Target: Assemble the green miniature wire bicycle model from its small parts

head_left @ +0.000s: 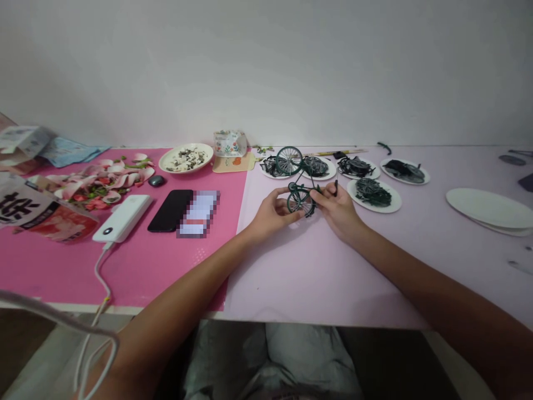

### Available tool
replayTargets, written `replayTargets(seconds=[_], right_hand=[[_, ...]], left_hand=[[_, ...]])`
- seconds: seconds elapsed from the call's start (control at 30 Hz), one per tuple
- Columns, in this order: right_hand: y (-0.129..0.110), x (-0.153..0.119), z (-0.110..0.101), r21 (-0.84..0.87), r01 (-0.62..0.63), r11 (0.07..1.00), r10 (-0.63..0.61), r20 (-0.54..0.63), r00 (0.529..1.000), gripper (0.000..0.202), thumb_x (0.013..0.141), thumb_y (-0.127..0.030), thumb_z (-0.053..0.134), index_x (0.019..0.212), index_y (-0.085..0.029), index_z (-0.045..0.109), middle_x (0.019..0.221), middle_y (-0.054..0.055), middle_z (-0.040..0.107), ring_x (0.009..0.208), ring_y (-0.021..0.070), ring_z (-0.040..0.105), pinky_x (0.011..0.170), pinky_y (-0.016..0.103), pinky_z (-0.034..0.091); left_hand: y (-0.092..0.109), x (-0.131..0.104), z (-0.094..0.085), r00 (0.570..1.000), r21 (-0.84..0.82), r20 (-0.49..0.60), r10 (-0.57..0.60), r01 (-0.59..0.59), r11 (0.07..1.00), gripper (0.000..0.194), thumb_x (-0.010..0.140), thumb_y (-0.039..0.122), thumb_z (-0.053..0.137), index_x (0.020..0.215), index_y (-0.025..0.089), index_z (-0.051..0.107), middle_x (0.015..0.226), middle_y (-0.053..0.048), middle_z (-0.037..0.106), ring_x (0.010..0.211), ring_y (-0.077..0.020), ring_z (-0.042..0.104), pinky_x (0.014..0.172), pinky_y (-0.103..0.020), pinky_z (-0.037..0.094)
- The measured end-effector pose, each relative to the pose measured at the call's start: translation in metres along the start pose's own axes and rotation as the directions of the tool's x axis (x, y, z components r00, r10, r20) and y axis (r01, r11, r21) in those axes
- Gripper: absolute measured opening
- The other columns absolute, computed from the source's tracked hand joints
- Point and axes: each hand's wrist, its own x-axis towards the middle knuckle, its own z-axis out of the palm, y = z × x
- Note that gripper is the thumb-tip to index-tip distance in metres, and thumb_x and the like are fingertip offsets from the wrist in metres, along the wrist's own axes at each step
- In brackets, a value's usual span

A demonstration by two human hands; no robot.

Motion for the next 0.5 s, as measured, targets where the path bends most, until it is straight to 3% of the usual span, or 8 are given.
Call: replayTargets(seconds=[0.2, 0.5], right_hand=[[0.001, 0.001, 0.001, -0.005, 0.031, 0.999, -0.031, -0.002, 1.000, 0.078, 0.054, -0.046, 0.106, 0.082, -0.028, 0.035, 0.084, -0.007, 0.060, 0.090, 0.0153, 0.069, 0.096, 0.035, 0.062], [-0.006, 0.000, 0.003, -0.030, -0.010, 0.999, 0.013, 0.102, 0.995, 0.074, 0.057, -0.042, 0.105, 0.080, -0.027, 0.037, 0.080, -0.008, 0.055, 0.088, 0.0135, 0.065, 0.091, 0.031, 0.060]], left_hand=[[0.007, -0.001, -0.006, 0.999, 0.066, -0.033, 0.034, -0.032, 0.997, 0.071, 0.077, 0.018, 0.086, 0.139, 0.018, 0.052, 0.082, 0.003, 0.068, 0.073, -0.0135, 0.067, 0.076, -0.029, 0.049], [0.003, 0.001, -0.012, 0.995, 0.102, -0.047, 0.086, -0.081, 0.992, 0.061, 0.086, 0.024, 0.074, 0.139, 0.018, 0.045, 0.078, 0.004, 0.070, 0.081, -0.0174, 0.072, 0.081, -0.032, 0.052]])
